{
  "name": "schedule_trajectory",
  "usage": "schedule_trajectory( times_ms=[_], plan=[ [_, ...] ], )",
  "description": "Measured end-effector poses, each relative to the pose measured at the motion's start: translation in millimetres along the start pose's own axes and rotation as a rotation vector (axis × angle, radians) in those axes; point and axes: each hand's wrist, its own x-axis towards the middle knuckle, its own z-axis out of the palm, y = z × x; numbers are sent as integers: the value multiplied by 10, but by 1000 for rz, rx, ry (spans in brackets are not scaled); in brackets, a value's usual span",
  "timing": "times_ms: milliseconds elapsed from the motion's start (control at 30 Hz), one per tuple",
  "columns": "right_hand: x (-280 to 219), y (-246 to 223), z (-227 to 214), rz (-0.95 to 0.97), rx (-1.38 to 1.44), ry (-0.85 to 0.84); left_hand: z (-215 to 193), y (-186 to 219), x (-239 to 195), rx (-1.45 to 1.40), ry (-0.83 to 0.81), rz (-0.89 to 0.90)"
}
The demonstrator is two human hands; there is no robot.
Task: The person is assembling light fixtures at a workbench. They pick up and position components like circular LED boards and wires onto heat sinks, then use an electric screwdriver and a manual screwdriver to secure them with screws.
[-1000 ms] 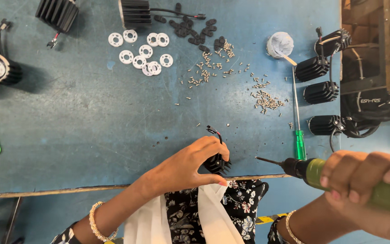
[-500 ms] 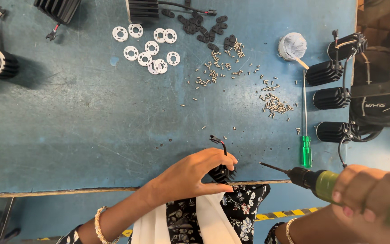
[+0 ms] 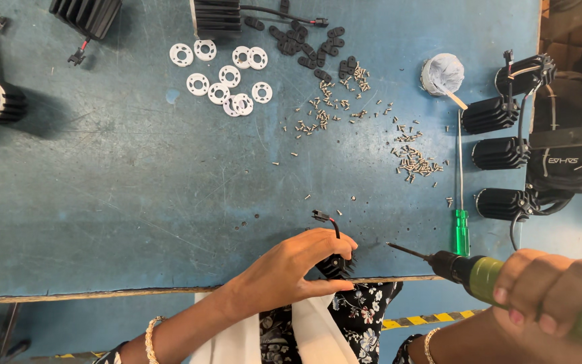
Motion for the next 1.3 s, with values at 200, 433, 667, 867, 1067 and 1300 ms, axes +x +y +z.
schedule_trajectory(
  times_ms=[200,433,667,867,1067,1300],
  plan=[
    [-12,-2,10,-13,-17,18,-3,-5,1,-9,-4,-3],
    [-27,-65,-104,-19,23,2,-27,-2,7,-29,-15,-17],
    [132,-115,355,-48,-8,21,-21,1,15,-29,-15,-46],
    [355,-91,1020,-88,-11,-66,-9,-19,-6,-28,-1,-34],
    [416,-77,1243,-107,-36,-85,8,-55,-13,-48,11,18],
    [352,-168,1135,88,-23,-4,20,-83,-23,-29,27,69]
  ],
)
